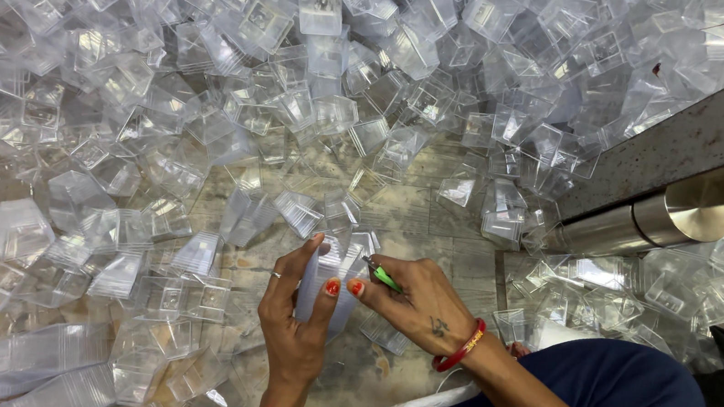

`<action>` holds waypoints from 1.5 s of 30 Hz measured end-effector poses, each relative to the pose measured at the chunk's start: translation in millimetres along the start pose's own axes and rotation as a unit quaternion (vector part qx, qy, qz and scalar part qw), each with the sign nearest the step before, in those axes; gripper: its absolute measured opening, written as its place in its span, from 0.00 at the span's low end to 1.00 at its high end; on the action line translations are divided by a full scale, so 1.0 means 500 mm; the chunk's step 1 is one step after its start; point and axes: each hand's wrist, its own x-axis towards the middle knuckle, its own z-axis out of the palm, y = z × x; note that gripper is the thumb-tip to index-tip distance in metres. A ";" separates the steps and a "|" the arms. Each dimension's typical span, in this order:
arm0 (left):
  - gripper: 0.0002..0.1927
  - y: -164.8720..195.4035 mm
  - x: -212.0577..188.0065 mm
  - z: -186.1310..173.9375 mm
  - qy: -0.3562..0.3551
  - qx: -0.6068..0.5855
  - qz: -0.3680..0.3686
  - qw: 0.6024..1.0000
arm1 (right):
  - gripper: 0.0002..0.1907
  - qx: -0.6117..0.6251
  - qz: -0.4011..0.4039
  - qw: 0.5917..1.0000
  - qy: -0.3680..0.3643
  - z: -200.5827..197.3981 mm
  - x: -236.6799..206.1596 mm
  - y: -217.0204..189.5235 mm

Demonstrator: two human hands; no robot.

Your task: The person sits on the floor surrounded by piles of small clear plastic cups, picks up cups one at a time, and uses a green utility knife to trim excess flashing from the cup rims. Trimmed cups are stacked in a growing pile beside them.

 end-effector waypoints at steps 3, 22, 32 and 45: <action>0.27 0.000 0.001 0.000 0.005 0.009 -0.001 1.000 | 0.27 0.013 0.022 1.000 -0.017 0.002 -0.002 0.005; 0.35 -0.028 0.010 -0.001 -0.080 -0.414 -0.320 0.848 | 0.52 0.096 -0.017 0.995 -0.031 0.026 0.006 0.026; 0.35 -0.006 0.020 -0.012 -0.105 -0.435 -0.302 0.842 | 0.52 0.227 0.032 0.973 -0.036 0.019 0.013 0.033; 0.34 -0.030 0.009 -0.005 -0.102 -0.439 -0.358 0.818 | 0.50 0.245 0.018 0.969 -0.008 0.021 0.020 0.027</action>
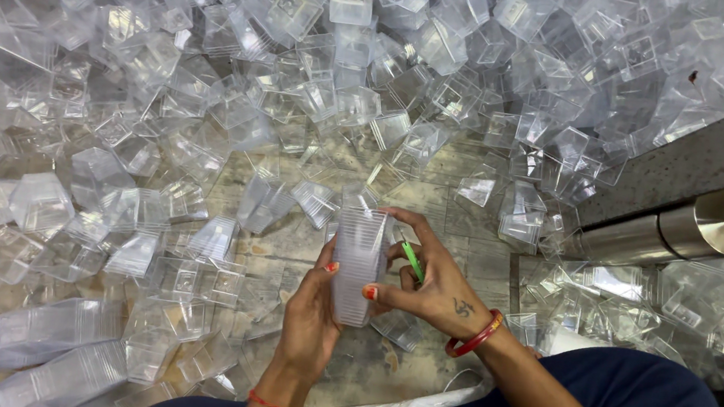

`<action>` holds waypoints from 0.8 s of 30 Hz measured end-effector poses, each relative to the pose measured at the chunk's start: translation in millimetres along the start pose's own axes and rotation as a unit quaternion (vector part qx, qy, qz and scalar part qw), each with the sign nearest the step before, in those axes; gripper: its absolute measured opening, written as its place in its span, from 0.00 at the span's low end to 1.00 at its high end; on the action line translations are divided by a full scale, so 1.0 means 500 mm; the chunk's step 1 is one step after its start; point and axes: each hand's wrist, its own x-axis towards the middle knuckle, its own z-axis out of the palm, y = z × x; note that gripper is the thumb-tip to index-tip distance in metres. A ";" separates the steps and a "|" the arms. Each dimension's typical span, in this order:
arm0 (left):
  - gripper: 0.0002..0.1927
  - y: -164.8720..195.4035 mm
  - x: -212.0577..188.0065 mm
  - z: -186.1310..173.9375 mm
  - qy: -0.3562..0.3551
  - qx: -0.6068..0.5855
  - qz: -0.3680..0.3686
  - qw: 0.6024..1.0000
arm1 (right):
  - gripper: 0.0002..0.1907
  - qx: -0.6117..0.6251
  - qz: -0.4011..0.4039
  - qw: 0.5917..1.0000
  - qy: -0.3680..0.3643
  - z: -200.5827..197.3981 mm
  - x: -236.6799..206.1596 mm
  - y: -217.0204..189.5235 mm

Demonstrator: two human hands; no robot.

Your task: The person sits on the floor surrounded by piles of small clear plastic cups, picks up cups one at a time, and uses a green utility knife to trim excess flashing from the cup rims. Trimmed cups are stacked in a growing pile beside them.

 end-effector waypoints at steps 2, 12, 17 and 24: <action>0.32 0.000 0.000 -0.002 -0.009 0.008 -0.003 1.000 | 0.43 -0.029 0.012 0.999 0.014 0.000 0.003 0.008; 0.28 -0.012 0.008 -0.015 -0.010 -0.042 -0.056 0.998 | 0.26 -0.009 0.027 0.999 0.032 -0.007 0.014 0.050; 0.28 -0.009 0.010 -0.010 -0.044 -0.031 -0.058 0.997 | 0.27 -0.028 0.094 0.993 0.058 -0.008 0.019 0.048; 0.32 -0.012 0.010 0.000 -0.034 0.032 -0.085 0.995 | 0.29 -0.069 0.114 0.989 0.071 -0.010 0.026 0.067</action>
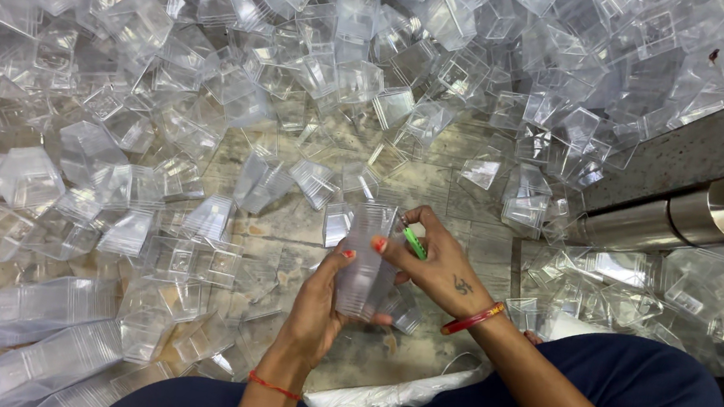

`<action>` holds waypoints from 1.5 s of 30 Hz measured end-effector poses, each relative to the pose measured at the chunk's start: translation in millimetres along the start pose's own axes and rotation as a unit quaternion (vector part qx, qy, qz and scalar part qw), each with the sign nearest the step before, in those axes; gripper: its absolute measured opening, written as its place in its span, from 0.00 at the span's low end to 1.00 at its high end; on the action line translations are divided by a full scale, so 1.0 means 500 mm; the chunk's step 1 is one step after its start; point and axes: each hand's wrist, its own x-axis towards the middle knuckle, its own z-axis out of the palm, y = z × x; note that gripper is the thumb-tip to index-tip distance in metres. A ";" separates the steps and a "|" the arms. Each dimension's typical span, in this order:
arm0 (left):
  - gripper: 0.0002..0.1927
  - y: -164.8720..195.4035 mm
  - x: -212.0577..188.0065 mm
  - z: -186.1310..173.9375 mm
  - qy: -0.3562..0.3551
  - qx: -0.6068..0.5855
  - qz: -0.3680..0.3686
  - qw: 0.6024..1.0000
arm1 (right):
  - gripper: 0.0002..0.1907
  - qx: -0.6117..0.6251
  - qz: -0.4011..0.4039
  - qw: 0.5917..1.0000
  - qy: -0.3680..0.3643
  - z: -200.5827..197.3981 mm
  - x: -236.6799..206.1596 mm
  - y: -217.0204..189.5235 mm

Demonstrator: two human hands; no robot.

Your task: The person sits on the floor surrounded by piles of small clear plastic cups, picks up cups one at a time, and uses a green utility knife to trim excess flashing from the cup rims. Trimmed cups are stacked in a growing pile beside them.

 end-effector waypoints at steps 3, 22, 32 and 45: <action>0.34 0.001 -0.001 0.004 0.001 0.042 0.000 0.999 | 0.29 0.061 -0.029 0.997 -0.020 0.000 0.005 0.007; 0.42 0.021 -0.011 0.005 -0.007 0.170 0.080 0.982 | 0.30 0.039 -0.017 0.997 -0.065 -0.012 0.001 0.014; 0.44 0.037 -0.012 0.019 -0.025 0.195 0.074 0.978 | 0.34 0.014 -0.030 0.998 -0.048 -0.031 0.012 0.012; 0.45 0.034 -0.007 0.005 0.000 0.207 0.096 0.974 | 0.44 0.023 -0.040 0.999 -0.006 -0.029 0.010 0.006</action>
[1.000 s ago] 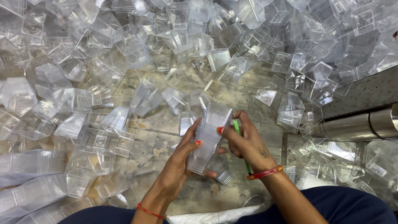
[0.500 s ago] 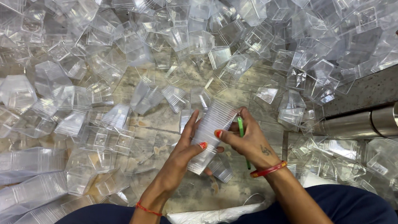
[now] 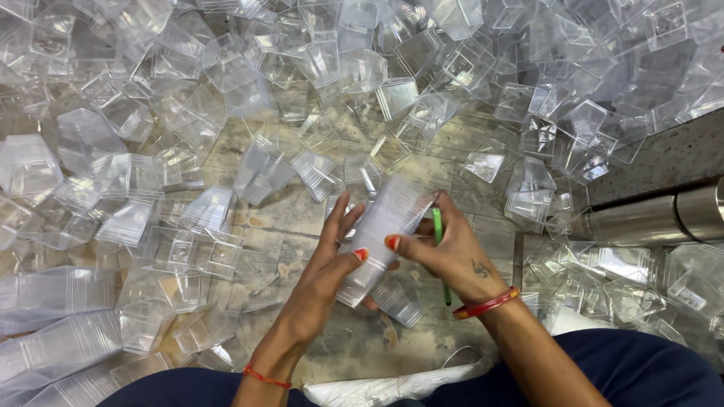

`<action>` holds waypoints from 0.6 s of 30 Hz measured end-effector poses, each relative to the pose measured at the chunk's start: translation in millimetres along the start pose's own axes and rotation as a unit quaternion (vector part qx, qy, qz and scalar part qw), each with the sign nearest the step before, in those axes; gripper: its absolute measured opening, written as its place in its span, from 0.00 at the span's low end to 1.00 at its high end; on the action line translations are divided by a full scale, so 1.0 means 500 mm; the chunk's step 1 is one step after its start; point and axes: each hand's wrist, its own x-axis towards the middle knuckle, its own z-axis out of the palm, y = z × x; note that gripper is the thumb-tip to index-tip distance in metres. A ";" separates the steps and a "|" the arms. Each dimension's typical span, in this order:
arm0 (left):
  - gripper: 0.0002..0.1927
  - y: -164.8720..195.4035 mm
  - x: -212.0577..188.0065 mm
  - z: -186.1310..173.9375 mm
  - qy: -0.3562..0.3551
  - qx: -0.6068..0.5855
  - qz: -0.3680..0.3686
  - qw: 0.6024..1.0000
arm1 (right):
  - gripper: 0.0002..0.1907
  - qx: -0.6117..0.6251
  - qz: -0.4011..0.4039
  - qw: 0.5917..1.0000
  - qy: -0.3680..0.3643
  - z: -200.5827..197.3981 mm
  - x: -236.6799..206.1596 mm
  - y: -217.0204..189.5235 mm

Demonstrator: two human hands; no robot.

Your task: The person sits on the floor surrounded by piles of small clear plastic cups, picks up cups one at a time, and uses a green utility knife to trim excess flashing from the cup rims. Trimmed cups are stacked in a growing pile beside them.

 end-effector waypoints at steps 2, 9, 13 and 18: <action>0.45 0.000 0.001 -0.002 0.003 -0.009 -0.004 1.000 | 0.45 0.002 0.013 1.000 0.016 -0.004 0.001 0.001; 0.44 -0.003 -0.005 -0.003 -0.011 0.004 0.025 1.000 | 0.58 -0.007 0.011 0.998 -0.068 0.001 0.000 0.009; 0.45 -0.005 -0.007 -0.007 -0.025 -0.001 0.039 0.999 | 0.64 -0.003 -0.008 0.997 -0.082 0.005 -0.002 0.014; 0.48 -0.011 -0.001 -0.006 -0.005 0.002 0.031 1.000 | 0.62 -0.036 -0.002 0.999 -0.035 0.007 -0.004 0.006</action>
